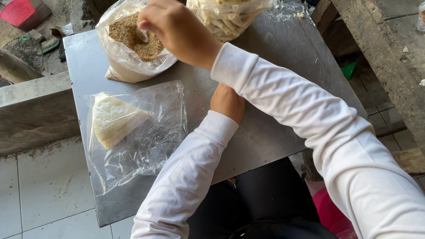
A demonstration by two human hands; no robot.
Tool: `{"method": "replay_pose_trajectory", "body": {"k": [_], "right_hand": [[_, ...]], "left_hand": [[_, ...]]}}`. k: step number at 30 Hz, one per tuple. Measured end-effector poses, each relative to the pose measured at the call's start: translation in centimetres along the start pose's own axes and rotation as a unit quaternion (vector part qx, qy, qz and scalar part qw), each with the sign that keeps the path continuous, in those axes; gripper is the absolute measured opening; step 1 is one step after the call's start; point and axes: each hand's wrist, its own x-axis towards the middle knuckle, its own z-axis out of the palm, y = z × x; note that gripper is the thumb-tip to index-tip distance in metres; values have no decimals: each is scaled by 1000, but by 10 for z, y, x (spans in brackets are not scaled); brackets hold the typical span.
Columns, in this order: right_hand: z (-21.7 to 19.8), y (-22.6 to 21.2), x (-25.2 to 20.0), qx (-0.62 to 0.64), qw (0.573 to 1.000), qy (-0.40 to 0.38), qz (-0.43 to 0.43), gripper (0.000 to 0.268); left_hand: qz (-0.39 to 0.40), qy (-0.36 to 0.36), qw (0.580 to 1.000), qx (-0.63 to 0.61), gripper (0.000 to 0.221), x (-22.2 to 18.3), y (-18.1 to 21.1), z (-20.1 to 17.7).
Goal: The person scoops filling from a bag onto a translucent triangular wrap with a spoon, folds the edges to create a sealed triangular pouch, and then sorts through a stack of prepared wraps.
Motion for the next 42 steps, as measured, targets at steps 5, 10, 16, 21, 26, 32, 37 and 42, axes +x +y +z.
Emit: {"method": "replay_pose_trajectory", "body": {"k": [5, 10, 16, 21, 26, 32, 37, 42], "right_hand": [[17, 4, 9, 17, 996, -84, -6, 11], [-38, 3, -4, 128, 984, -96, 79, 37], [-133, -19, -97, 72, 978, -14, 198, 16], [-146, -14, -181, -114, 923, -108, 351, 14], [-133, -7, -218, -186, 917, -106, 336, 18], [-126, -1, -221, -189, 917, -100, 336, 13], [-123, -8, -215, -30, 921, -53, 385, 11], [-119, -26, -204, 30, 932, -47, 359, 16]], "left_hand": [[54, 31, 998, 19, 47, 2, -14, 13], [-32, -13, 999, -4, 56, -1, -4, 4], [-20, -9, 1000, -9, 69, 1, 16, -10], [-12, -2, 1000, 1, 67, 2, 17, -8], [-16, 1, 1000, 11, 65, 3, 17, -7], [-10, 1, 1000, 27, 64, 6, 18, -7], [-15, -7, 1000, 24, 65, 7, 22, -9], [-15, -10, 1000, 23, 66, 7, 21, -9]]}}
